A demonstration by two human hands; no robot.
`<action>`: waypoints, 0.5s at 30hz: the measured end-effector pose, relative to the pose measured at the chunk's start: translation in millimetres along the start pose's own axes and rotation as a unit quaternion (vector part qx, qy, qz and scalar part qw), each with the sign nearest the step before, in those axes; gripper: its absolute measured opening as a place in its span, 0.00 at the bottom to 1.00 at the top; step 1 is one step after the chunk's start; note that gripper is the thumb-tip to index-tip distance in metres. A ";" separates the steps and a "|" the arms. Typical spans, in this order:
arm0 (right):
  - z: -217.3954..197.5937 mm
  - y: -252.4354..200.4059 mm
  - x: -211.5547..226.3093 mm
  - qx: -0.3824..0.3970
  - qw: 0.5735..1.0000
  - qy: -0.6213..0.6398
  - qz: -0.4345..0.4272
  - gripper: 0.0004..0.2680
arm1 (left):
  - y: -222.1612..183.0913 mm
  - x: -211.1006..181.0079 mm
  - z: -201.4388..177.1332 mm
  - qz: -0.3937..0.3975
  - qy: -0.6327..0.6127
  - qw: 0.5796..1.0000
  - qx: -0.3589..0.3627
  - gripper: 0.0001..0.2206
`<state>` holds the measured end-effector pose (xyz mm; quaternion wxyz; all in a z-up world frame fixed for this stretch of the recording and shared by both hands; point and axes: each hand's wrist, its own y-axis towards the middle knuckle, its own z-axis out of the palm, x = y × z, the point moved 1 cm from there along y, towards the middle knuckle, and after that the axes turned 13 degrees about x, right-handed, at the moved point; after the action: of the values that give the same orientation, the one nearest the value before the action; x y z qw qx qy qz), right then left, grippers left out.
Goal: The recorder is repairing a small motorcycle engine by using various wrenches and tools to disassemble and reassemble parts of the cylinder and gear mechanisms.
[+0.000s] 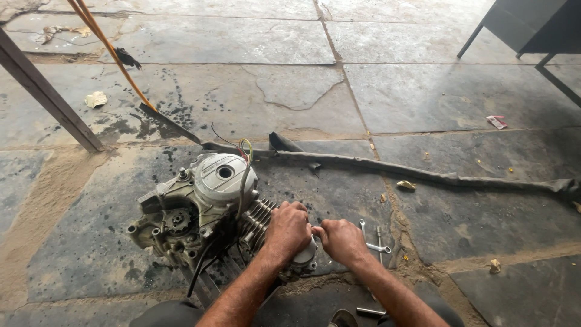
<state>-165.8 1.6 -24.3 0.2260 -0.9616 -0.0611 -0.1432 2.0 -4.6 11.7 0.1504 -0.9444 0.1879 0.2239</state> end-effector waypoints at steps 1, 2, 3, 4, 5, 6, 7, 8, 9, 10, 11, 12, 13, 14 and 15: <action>-0.3 -1.9 2.4 0.001 1.000 0.000 0.001 0.15 | 0.7 0.7 1.0 0.000 0.000 1.000 0.001 0.08; -0.9 -4.0 4.6 -0.010 1.000 -0.012 0.000 0.16 | 1.3 1.1 2.0 0.000 -0.001 1.000 -0.001 0.08; -1.7 -6.5 6.6 -0.021 1.000 -0.023 0.000 0.16 | 2.2 0.9 2.8 0.000 -0.001 1.000 -0.003 0.08; 1.1 -6.5 5.7 -0.022 1.000 -0.022 0.002 0.16 | 2.7 1.0 4.4 0.002 -0.001 1.000 -0.002 0.08; 3.3 -6.3 5.3 -0.036 0.999 -0.022 0.001 0.16 | 3.2 1.4 5.3 0.002 -0.001 1.000 -0.006 0.08; 5.4 -6.3 5.1 -0.050 0.998 -0.022 0.001 0.16 | 3.5 1.7 6.1 0.002 -0.001 1.000 -0.011 0.08; 6.4 -6.7 5.7 -0.052 0.998 -0.022 0.001 0.16 | 1.8 0.0 3.3 0.003 0.000 1.000 -0.011 0.08; 7.1 -7.6 6.4 -0.065 0.998 -0.021 -0.003 0.16 | -0.1 -1.9 0.6 0.001 0.001 1.000 -0.012 0.07; 8.3 -9.1 7.2 -0.078 0.997 -0.020 -0.006 0.16 | -2.6 -3.9 -2.0 -0.001 0.003 1.000 -0.013 0.07; 10.9 -8.9 7.6 -0.080 0.997 -0.019 -0.005 0.16 | -4.6 -4.6 -2.8 0.000 0.005 1.000 -0.012 0.07; 12.2 -8.0 7.6 -0.085 0.996 -0.022 0.000 0.16 | -5.4 -5.5 -4.4 -0.002 0.004 1.000 -0.012 0.07; 13.5 -7.7 7.6 -0.090 0.996 -0.025 0.005 0.17 | -6.5 -6.9 -6.1 -0.004 0.004 1.000 -0.011 0.07; 15.0 -8.0 7.5 -0.094 0.995 -0.023 0.006 0.17 | -3.8 -3.2 -1.4 -0.001 0.007 1.000 -0.012 0.07; 16.4 -8.9 7.4 -0.102 0.994 -0.036 0.005 0.18 | -1.2 0.3 3.2 0.000 0.003 1.000 -0.014 0.07; 17.8 -9.7 7.4 -0.110 0.993 -0.048 0.004 0.18 | 1.5 3.7 7.4 0.001 0.000 1.000 -0.014 0.07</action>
<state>-156.0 18.6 -33.3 0.1160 -0.9866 -0.0515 -0.1022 1.7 -4.3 3.3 0.1365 -0.9462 0.1855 0.2272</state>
